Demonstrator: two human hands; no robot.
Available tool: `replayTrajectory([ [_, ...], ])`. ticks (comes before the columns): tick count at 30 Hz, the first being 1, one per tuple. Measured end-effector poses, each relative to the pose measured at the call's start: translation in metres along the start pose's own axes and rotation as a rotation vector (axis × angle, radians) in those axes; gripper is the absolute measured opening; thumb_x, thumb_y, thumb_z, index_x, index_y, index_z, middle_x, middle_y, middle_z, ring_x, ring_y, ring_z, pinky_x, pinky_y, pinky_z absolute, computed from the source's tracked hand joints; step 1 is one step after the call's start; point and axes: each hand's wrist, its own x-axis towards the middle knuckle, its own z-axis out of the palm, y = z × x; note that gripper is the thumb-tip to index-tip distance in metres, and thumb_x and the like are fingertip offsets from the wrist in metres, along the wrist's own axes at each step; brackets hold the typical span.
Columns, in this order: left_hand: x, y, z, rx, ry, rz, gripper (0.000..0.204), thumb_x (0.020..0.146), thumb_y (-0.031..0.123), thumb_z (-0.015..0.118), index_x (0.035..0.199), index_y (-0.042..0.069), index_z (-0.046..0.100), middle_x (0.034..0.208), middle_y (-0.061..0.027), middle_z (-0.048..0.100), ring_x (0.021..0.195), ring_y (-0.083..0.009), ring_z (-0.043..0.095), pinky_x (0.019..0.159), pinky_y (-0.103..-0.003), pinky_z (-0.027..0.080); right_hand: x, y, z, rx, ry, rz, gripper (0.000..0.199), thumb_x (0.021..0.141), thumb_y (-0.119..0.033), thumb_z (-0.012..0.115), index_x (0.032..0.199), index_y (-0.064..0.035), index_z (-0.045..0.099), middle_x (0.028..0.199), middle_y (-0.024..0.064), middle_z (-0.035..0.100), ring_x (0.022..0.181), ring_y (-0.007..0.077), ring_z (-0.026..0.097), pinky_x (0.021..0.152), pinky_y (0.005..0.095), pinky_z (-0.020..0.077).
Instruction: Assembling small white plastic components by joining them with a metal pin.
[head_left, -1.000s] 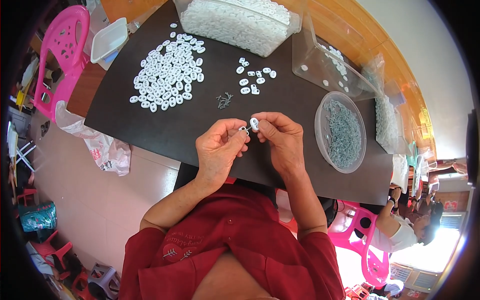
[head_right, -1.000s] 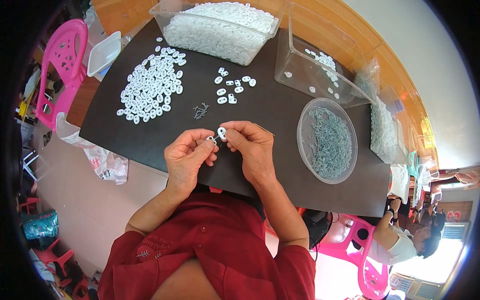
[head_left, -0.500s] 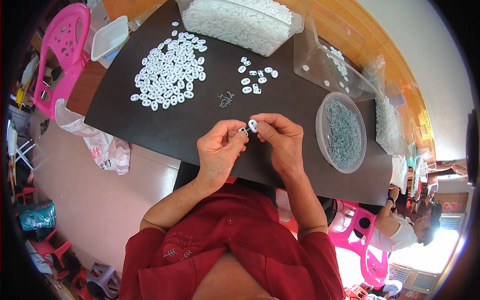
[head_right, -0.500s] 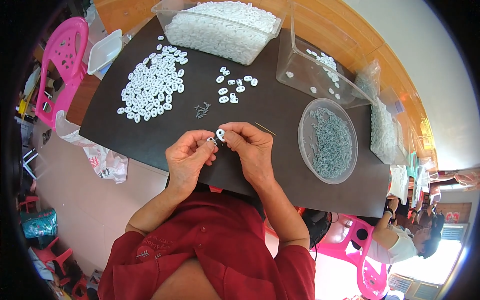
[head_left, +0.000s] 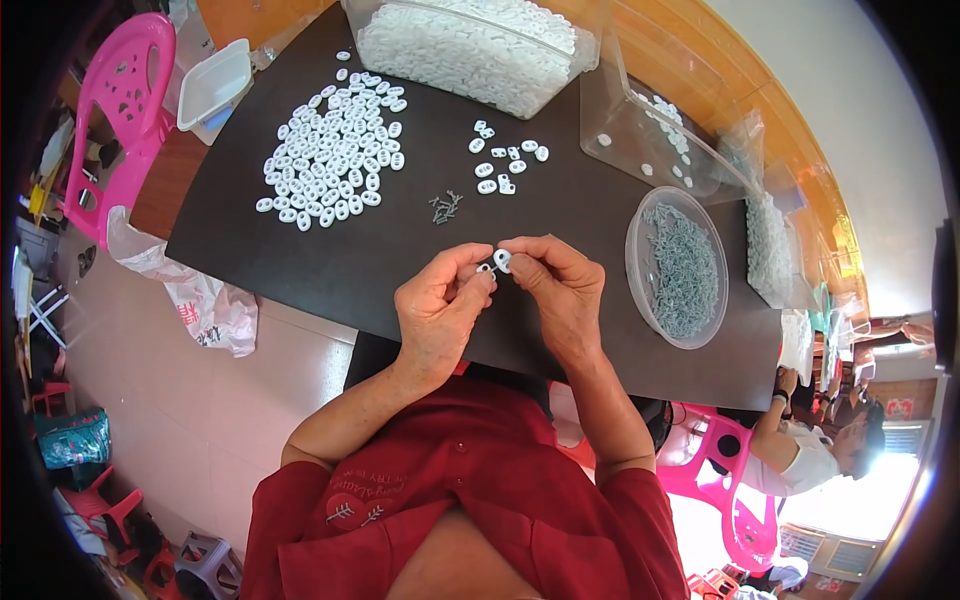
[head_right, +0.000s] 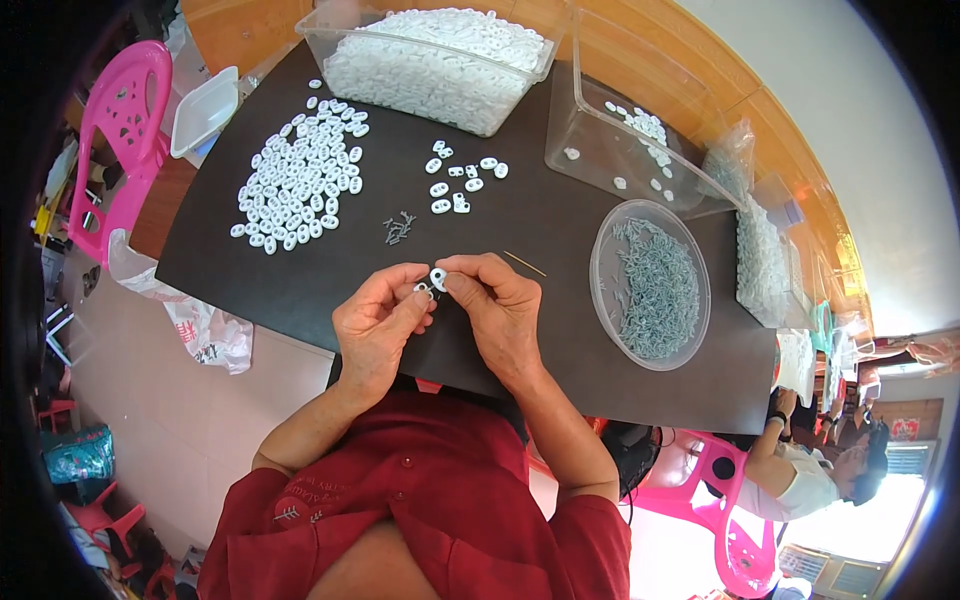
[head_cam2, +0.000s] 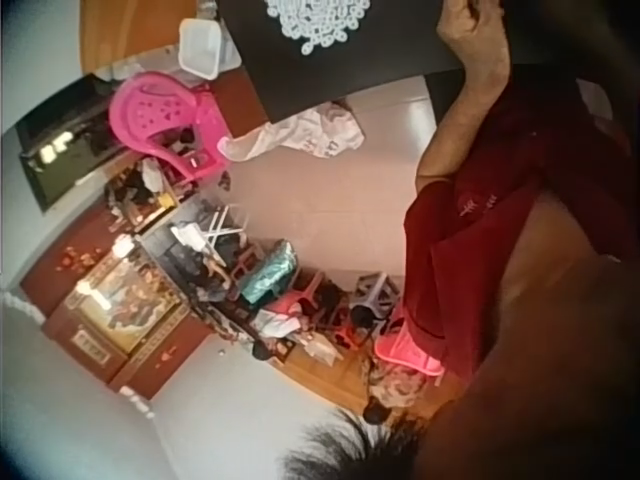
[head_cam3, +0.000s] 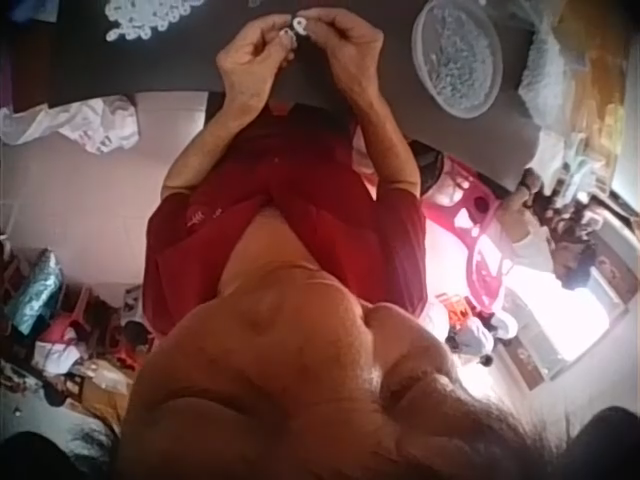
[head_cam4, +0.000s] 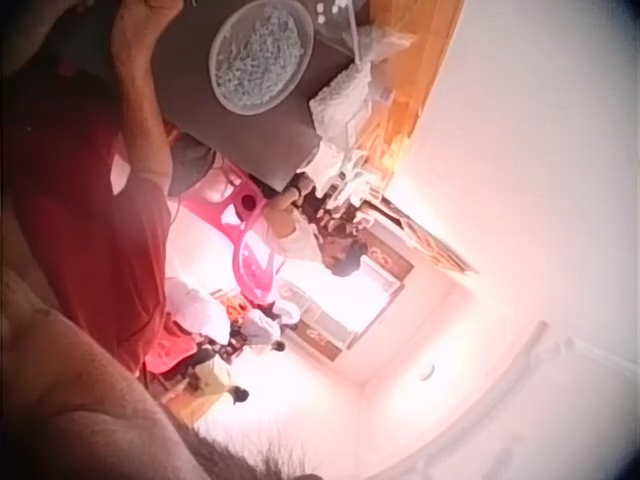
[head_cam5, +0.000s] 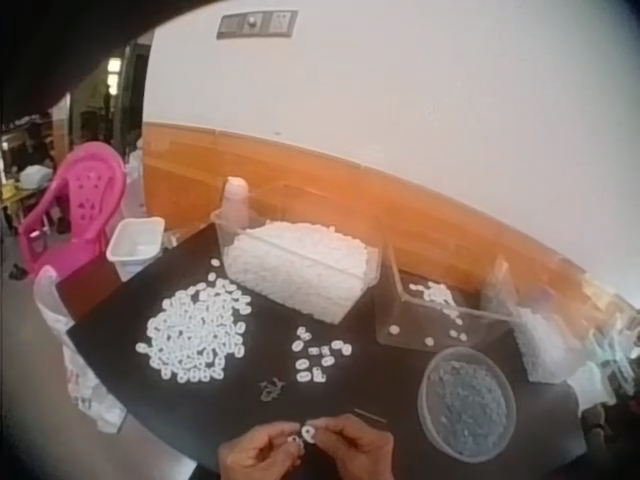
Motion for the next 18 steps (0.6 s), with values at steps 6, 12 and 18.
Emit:
replayTrajectory([
  [6, 0.0004, -0.0010, -0.0017, 0.069, -0.049, 0.039, 0.029, 0.087, -0.002, 0.057, 0.116, -0.002, 0.056, 0.081, -0.0025, 0.059, 0.071, -0.0061, 0.056, 0.061, -0.018, 0.047, -0.0015, -0.0024, -0.0016, -0.090, -0.005, -0.056, 0.014, 0.083, 0.002, 0.060, 0.096, 0.0021, 0.067, 0.081, 0.0012, 0.059, 0.074, 0.0065, 0.052, 0.065, 0.0193, 0.0418],
  [12, 0.0009, -0.0021, 0.0008, 0.028, -0.048, 0.049, 0.030, 0.087, -0.003, 0.057, 0.117, -0.002, 0.056, 0.081, -0.0030, 0.059, 0.071, -0.0067, 0.057, 0.061, -0.019, 0.048, -0.0049, 0.0008, 0.0015, -0.005, -0.005, -0.040, 0.015, 0.083, 0.003, 0.059, 0.096, 0.0019, 0.067, 0.080, 0.0013, 0.059, 0.073, 0.0074, 0.052, 0.066, 0.0207, 0.0428],
  [18, 0.0017, -0.0023, 0.0025, -0.085, -0.053, -0.024, 0.029, 0.087, -0.002, 0.056, 0.117, -0.004, 0.055, 0.081, -0.0041, 0.059, 0.071, -0.0075, 0.057, 0.061, -0.020, 0.048, -0.0051, 0.0019, -0.0019, -0.063, -0.012, -0.052, 0.017, 0.084, 0.004, 0.058, 0.098, 0.0010, 0.066, 0.082, 0.0017, 0.059, 0.075, 0.0079, 0.053, 0.067, 0.0213, 0.0433],
])
